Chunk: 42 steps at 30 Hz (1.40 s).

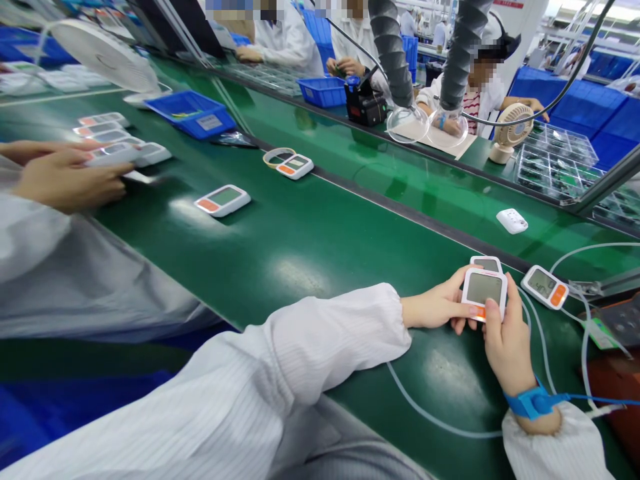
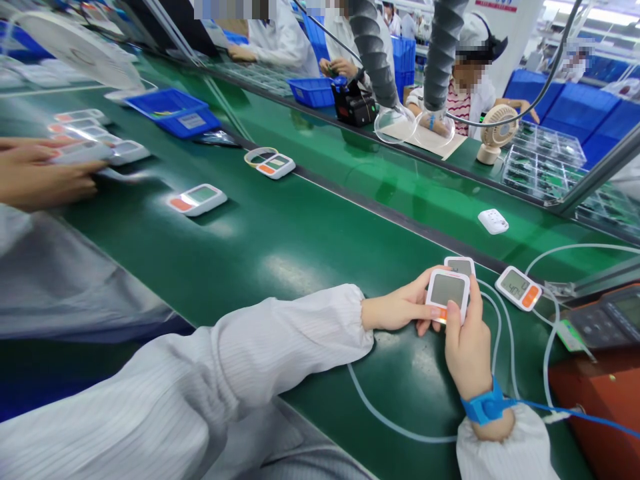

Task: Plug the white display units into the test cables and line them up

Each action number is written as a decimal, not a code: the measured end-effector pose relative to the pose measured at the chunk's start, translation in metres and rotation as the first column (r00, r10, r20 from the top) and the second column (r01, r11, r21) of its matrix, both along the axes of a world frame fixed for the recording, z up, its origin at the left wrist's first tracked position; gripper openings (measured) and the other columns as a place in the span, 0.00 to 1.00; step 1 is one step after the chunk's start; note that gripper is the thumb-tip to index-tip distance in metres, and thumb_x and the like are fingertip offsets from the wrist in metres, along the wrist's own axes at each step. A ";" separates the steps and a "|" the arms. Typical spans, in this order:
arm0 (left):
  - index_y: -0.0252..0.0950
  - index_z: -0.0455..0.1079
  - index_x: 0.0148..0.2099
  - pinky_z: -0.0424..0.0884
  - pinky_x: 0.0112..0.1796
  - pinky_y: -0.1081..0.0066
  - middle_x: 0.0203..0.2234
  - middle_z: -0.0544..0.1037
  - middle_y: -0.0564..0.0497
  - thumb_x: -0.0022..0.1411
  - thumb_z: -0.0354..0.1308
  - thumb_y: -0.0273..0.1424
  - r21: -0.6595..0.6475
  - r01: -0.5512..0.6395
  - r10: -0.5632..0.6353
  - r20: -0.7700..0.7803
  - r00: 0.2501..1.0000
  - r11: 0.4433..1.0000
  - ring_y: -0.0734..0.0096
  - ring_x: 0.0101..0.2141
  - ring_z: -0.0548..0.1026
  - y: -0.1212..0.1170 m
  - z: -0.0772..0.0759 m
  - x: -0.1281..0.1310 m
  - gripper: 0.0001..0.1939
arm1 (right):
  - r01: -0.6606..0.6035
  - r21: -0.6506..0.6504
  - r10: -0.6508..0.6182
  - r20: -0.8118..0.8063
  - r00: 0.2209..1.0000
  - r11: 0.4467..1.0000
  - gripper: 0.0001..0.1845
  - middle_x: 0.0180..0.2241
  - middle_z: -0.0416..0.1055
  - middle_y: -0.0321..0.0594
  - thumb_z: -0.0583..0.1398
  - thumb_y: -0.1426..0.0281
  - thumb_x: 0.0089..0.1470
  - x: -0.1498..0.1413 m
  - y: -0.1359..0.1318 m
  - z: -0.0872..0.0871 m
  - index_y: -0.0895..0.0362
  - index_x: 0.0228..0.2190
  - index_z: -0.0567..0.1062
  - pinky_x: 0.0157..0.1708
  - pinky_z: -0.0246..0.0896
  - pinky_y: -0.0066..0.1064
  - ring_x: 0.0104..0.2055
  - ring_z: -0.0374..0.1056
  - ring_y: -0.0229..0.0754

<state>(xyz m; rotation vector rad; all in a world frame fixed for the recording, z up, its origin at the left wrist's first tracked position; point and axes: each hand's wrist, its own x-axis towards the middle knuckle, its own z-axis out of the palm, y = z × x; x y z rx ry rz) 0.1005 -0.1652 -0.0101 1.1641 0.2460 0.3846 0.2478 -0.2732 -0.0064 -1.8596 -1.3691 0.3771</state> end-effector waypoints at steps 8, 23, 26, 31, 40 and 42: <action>0.41 0.38 0.72 0.66 0.24 0.75 0.30 0.74 0.54 0.57 0.69 0.49 0.011 0.000 0.000 -0.020 1.000 1.000 0.76 0.22 0.72 0.000 0.002 -0.001 0.55 | 0.009 -0.017 -0.009 0.006 1.000 1.000 0.41 0.29 0.72 0.42 0.48 0.50 0.68 0.000 0.000 0.000 0.63 0.71 0.52 0.25 0.66 0.30 0.26 0.72 0.48; 0.42 0.39 0.72 0.66 0.24 0.76 0.29 0.75 0.55 0.58 0.68 0.47 0.008 -0.002 0.003 -0.028 1.000 1.000 0.76 0.22 0.73 0.000 0.002 -0.001 0.53 | 0.016 -0.018 -0.015 0.030 0.999 1.000 0.40 0.28 0.71 0.41 0.48 0.51 0.69 -0.001 0.000 -0.001 0.62 0.71 0.53 0.25 0.65 0.29 0.26 0.71 0.47; 0.42 0.39 0.72 0.66 0.24 0.76 0.28 0.75 0.55 0.58 0.68 0.47 0.008 -0.010 0.011 -0.028 1.000 1.000 0.76 0.22 0.73 0.000 0.002 -0.001 0.53 | 0.010 -0.016 -0.010 0.026 1.000 1.000 0.40 0.27 0.71 0.40 0.48 0.51 0.68 -0.001 0.000 -0.001 0.62 0.70 0.54 0.25 0.65 0.29 0.25 0.71 0.47; 0.42 0.39 0.72 0.67 0.24 0.76 0.27 0.75 0.55 0.58 0.68 0.47 0.006 -0.015 0.015 -0.025 1.000 1.000 0.75 0.22 0.73 -0.001 0.001 0.000 0.53 | 0.012 -0.010 -0.012 0.023 1.000 1.000 0.39 0.28 0.72 0.41 0.49 0.51 0.69 -0.002 -0.001 0.000 0.61 0.71 0.54 0.25 0.65 0.29 0.26 0.71 0.47; 0.42 0.40 0.72 0.67 0.25 0.76 0.28 0.76 0.55 0.58 0.68 0.46 0.009 -0.005 0.005 -0.014 1.000 1.000 0.75 0.22 0.73 0.000 0.000 -0.001 0.51 | 0.012 -0.007 -0.012 0.025 1.000 1.000 0.39 0.29 0.72 0.42 0.49 0.51 0.68 -0.003 -0.001 0.001 0.62 0.71 0.54 0.25 0.65 0.29 0.26 0.71 0.47; 0.43 0.40 0.72 0.67 0.25 0.76 0.28 0.76 0.55 0.59 0.68 0.46 0.009 -0.003 0.003 -0.016 1.000 1.000 0.75 0.22 0.74 0.000 -0.001 -0.001 0.51 | 0.011 -0.015 -0.010 0.028 1.000 1.000 0.39 0.29 0.72 0.42 0.49 0.52 0.68 -0.003 -0.001 0.002 0.62 0.70 0.54 0.26 0.66 0.29 0.26 0.71 0.47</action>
